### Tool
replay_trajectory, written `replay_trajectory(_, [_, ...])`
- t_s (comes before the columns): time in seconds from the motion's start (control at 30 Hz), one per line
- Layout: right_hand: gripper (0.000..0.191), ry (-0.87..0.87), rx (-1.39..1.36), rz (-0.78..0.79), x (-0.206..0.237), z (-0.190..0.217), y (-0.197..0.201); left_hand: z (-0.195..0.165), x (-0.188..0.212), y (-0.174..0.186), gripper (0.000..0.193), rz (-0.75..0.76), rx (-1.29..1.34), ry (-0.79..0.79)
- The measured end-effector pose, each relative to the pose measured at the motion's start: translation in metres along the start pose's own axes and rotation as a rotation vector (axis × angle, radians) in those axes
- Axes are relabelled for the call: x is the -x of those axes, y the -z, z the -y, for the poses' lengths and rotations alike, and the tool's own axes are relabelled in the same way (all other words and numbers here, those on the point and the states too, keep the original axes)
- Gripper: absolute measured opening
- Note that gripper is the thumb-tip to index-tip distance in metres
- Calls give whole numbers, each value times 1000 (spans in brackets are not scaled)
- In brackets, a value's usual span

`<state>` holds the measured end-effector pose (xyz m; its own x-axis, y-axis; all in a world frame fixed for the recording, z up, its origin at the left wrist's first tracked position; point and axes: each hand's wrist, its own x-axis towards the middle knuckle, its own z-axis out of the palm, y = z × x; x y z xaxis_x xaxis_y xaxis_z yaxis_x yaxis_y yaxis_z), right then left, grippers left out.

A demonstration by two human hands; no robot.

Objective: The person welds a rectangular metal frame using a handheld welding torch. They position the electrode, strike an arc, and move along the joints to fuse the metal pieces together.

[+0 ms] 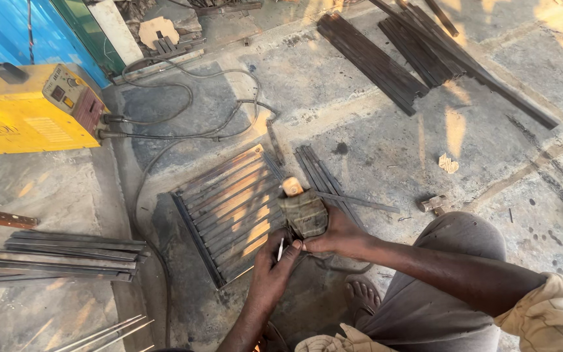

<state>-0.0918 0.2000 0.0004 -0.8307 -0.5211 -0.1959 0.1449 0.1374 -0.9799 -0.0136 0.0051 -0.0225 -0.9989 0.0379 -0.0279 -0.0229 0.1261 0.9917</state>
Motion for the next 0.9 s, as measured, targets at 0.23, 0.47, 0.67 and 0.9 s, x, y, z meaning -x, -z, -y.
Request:
replay_trajectory(0.23, [89,241,423,-96,7,11,32,-17,-15,39,56,-185,-252,-31])
replay_trajectory(0.47, [87,381,1081,-280,19,25,55,-49,-2,49,41,-287,-329,-31])
replay_trajectory(0.67, [78,330,1273,-301,18,21,68,-42,-4,37,31,-172,-523,-126])
replay_trajectory(0.9, [79,181,1469,-194,18,21,53,-33,-19,31,28,-54,-701,-77])
